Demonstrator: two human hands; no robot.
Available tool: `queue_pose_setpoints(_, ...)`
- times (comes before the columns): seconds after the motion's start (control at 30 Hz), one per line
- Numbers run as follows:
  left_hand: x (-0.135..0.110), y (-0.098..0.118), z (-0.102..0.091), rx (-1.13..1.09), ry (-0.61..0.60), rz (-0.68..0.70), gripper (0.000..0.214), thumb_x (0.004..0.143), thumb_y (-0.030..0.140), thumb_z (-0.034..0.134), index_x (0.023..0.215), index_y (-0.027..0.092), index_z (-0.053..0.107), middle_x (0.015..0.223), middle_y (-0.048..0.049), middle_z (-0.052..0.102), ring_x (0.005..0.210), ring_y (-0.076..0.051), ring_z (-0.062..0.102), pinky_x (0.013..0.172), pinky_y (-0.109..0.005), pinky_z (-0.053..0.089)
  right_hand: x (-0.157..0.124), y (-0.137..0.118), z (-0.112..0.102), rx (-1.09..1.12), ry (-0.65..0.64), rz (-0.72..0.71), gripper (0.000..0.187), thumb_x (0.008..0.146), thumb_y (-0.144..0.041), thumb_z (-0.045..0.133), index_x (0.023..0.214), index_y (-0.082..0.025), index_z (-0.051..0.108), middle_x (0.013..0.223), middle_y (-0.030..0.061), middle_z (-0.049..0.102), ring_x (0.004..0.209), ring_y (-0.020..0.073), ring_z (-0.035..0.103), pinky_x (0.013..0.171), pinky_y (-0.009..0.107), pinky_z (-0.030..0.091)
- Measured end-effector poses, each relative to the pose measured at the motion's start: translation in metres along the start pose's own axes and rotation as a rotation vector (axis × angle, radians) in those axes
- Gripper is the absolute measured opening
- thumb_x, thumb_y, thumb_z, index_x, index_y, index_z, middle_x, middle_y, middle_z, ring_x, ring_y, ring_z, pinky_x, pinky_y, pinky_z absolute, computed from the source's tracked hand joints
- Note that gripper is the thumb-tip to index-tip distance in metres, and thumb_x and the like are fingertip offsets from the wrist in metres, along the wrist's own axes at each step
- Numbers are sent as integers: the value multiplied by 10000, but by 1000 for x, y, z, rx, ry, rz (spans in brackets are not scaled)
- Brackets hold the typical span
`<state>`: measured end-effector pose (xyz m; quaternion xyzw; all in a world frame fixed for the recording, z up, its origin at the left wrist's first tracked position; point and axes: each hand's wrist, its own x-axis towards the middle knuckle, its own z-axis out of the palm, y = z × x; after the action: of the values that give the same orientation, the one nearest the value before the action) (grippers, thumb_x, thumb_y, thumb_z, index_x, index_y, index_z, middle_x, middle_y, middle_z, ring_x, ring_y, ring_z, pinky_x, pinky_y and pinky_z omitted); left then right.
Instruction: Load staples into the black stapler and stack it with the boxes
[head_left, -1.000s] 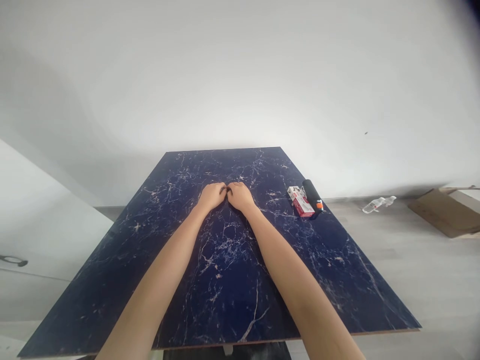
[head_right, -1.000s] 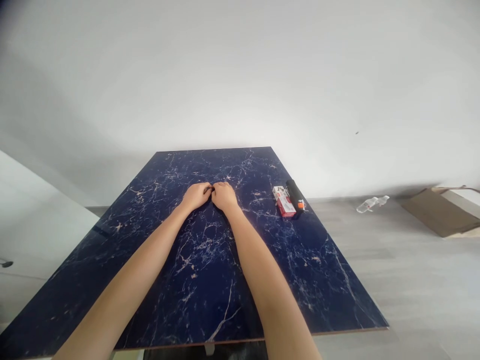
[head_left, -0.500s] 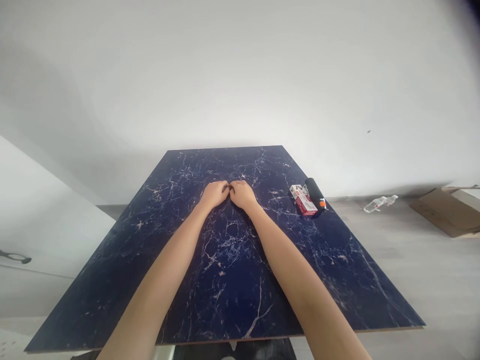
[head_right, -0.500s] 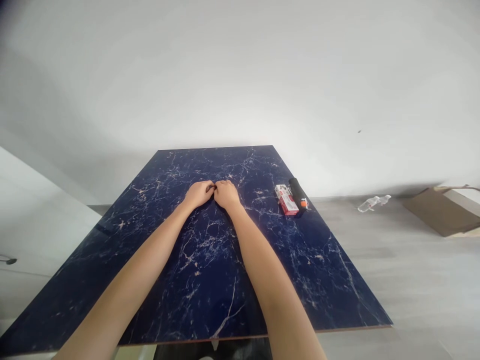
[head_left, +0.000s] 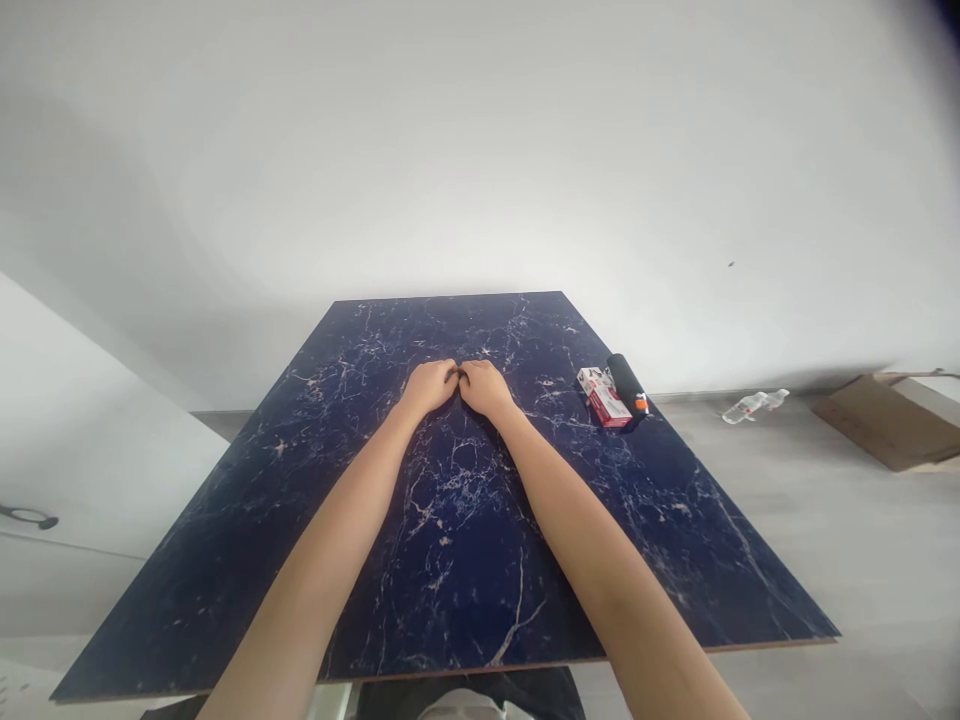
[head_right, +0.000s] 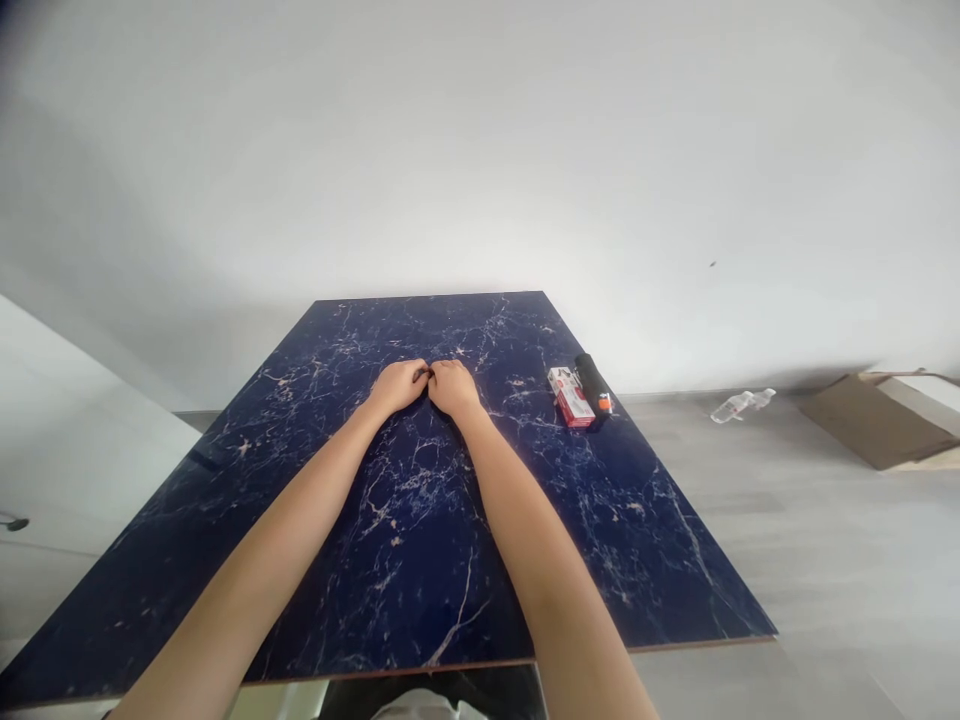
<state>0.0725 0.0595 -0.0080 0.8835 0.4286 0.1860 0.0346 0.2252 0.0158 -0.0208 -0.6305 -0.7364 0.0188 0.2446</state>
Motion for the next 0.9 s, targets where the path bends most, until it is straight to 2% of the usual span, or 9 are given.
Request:
queue_pose_setpoints(0.53, 0, 0, 1, 12, -14, -12, 198, 972, 263, 511, 1053, 226, 688, 946, -90, 742, 929, -275, 695, 789, -333, 481, -2, -3, -2, -2, -6, 5, 284, 959, -138, 452, 1099, -155, 699, 1156, 130, 713, 1095, 258, 593, 996, 345, 418)
queue_pose_setpoints(0.7, 0, -1, 2, 9, -5, -4, 201, 968, 247, 510, 1056, 228, 689, 1005, -92, 744, 956, -273, 692, 813, -335, 482, -2, -3, -3, -5, 17, 0, 275, 948, -137, 469, 1086, -162, 706, 1110, 119, 723, 1062, 260, 598, 991, 344, 425)
queue_pose_setpoints(0.8, 1, -1, 1, 13, 0, -4, 199, 957, 226, 509, 1036, 219, 691, 999, -88, 745, 922, -264, 689, 794, -330, 480, -6, -8, -7, -10, 84, 16, 346, 946, -127, 439, 1198, -149, 675, 1184, 132, 699, 1143, 281, 556, 1042, 374, 396)
queue_pose_setpoints(0.9, 1, 2, -3, 15, 4, 0, 202, 966, 236, 494, 991, 222, 694, 942, -69, 742, 856, -242, 677, 774, -325, 477, -17, -12, -21, -23, 170, 41, 418, 960, -128, 388, 1312, -146, 614, 1340, 147, 623, 1291, 308, 445, 1110, 425, 332)
